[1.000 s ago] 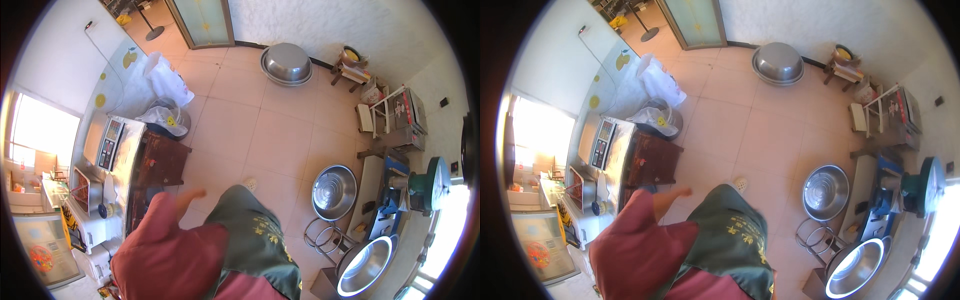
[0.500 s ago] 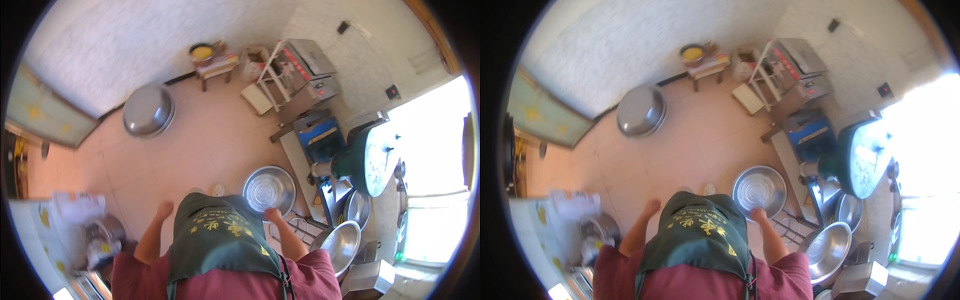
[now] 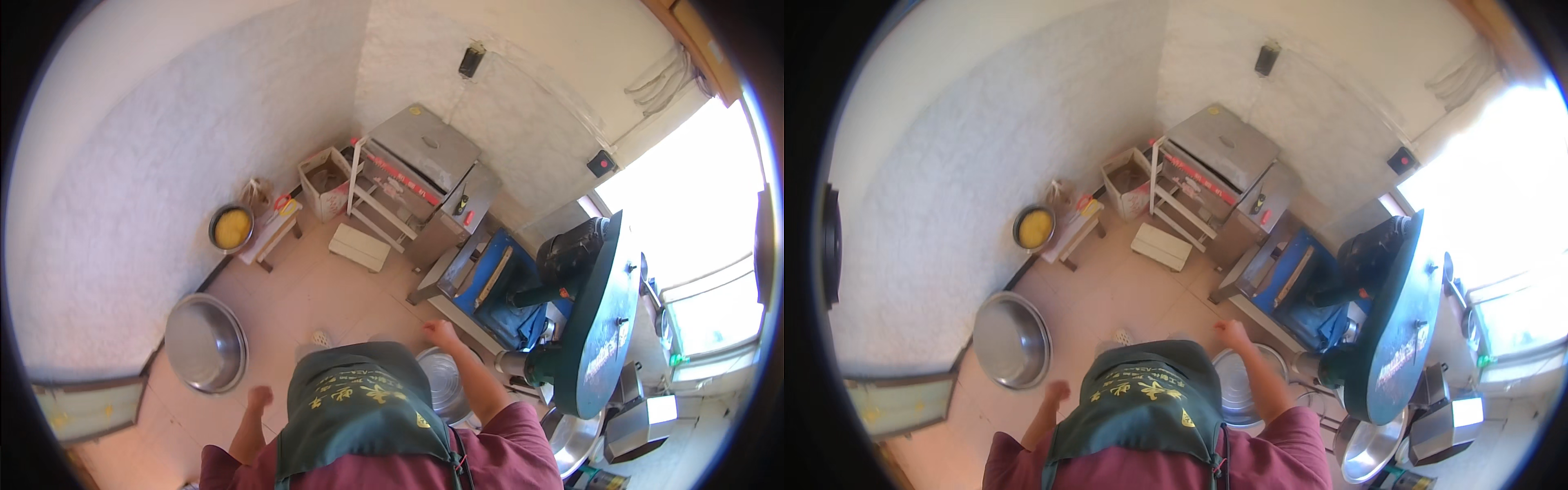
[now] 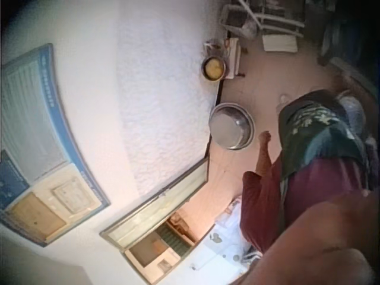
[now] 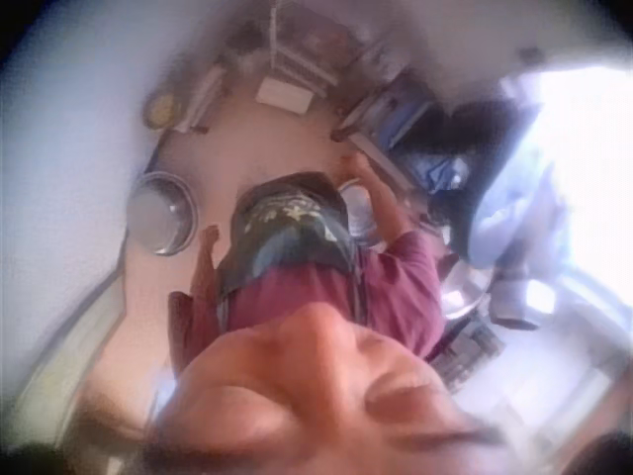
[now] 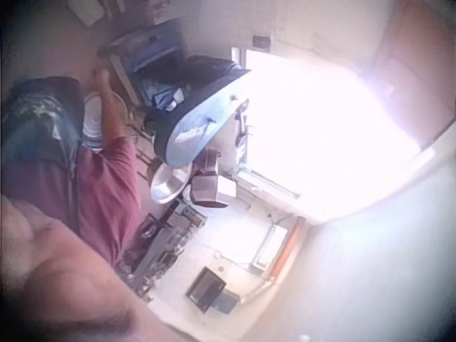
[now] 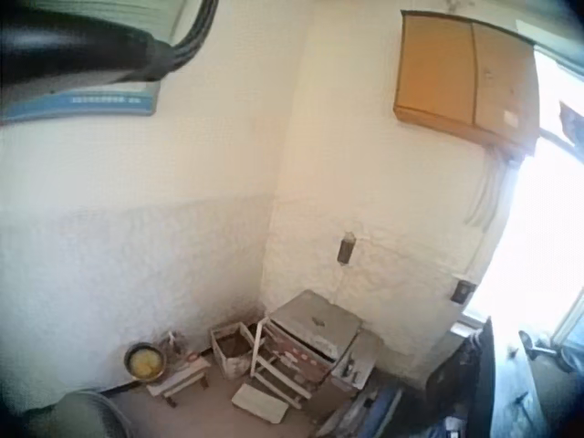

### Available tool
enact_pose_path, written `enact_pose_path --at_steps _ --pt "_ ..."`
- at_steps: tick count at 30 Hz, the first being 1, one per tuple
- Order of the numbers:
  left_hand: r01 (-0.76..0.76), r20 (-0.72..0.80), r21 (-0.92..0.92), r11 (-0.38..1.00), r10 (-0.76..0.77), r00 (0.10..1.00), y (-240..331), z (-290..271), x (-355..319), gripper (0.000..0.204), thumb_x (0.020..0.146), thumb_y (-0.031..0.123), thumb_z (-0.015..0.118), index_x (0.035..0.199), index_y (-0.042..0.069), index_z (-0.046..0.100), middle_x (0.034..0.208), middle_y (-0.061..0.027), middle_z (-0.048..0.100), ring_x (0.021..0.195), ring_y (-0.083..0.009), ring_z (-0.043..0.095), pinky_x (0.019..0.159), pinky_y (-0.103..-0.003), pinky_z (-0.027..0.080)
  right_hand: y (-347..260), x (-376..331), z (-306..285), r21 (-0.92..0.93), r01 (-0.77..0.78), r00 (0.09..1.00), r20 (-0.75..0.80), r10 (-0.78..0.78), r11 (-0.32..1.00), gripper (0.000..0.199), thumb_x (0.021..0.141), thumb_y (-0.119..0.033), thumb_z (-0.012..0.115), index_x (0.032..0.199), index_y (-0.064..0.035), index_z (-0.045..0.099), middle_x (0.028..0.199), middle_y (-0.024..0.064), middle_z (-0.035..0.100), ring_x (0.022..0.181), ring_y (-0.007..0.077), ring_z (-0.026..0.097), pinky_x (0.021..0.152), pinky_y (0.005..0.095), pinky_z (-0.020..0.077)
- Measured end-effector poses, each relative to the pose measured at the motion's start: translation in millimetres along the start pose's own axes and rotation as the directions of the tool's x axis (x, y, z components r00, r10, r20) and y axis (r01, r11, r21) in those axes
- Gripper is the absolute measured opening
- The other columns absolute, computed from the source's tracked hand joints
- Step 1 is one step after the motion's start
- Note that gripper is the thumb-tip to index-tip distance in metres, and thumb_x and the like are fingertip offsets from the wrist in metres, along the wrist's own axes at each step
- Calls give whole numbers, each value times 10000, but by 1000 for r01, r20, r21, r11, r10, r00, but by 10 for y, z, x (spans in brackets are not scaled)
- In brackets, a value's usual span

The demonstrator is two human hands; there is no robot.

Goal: The person washes their hands at a sink, dries them with a cloth, and then walks into a storage room. They pick up a large white sack, open the top, and pull out a smaller plastic bag containing a granular substance before carrying it back to the kitchen area.

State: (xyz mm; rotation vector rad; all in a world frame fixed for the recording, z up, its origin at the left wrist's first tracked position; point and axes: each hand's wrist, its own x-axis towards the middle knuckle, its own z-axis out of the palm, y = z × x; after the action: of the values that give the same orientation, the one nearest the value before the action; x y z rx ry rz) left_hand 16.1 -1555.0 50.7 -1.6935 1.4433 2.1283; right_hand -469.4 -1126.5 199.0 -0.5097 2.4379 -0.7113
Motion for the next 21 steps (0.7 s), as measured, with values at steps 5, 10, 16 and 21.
enact_pose_path --at_steps 5,10,16,21 --pt "-348 57 -143 927 358 932 3125 1490 138 199 939 177 522 1021 23 618 836 -67 633 730 -153 617 634 -289 517 -294 1511 -1085 12 70 983 -171 -67 998 204 810 -194 579 942 -88 693 865 162 677 828 311 662 741 388 518" --pt "-321 188 -16 947 318 929 3467 2050 654 226 923 189 541 1076 32 595 892 -77 638 774 -170 625 686 -305 527 -524 3614 -2163 -207 155 937 -279 -210 966 197 842 -200 524 831 -44 644 848 178 655 832 385 620 709 452 490" --pt "251 39 87 964 -255 966 1855 1633 485 136 863 157 500 885 76 607 763 -85 611 724 -222 617 642 -344 513 -746 5640 -2763 -262 67 938 -312 -150 963 192 863 -183 492 954 -58 605 982 183 619 900 395 599 785 463 485" --pt "399 -41 218 891 -400 916 2284 2276 142 186 890 172 476 977 53 590 806 -101 624 736 -229 631 635 -349 527 -823 6302 -2890 -425 61 938 -285 -197 903 192 862 -168 499 957 -33 596 1020 185 600 909 363 617 770 449 506"
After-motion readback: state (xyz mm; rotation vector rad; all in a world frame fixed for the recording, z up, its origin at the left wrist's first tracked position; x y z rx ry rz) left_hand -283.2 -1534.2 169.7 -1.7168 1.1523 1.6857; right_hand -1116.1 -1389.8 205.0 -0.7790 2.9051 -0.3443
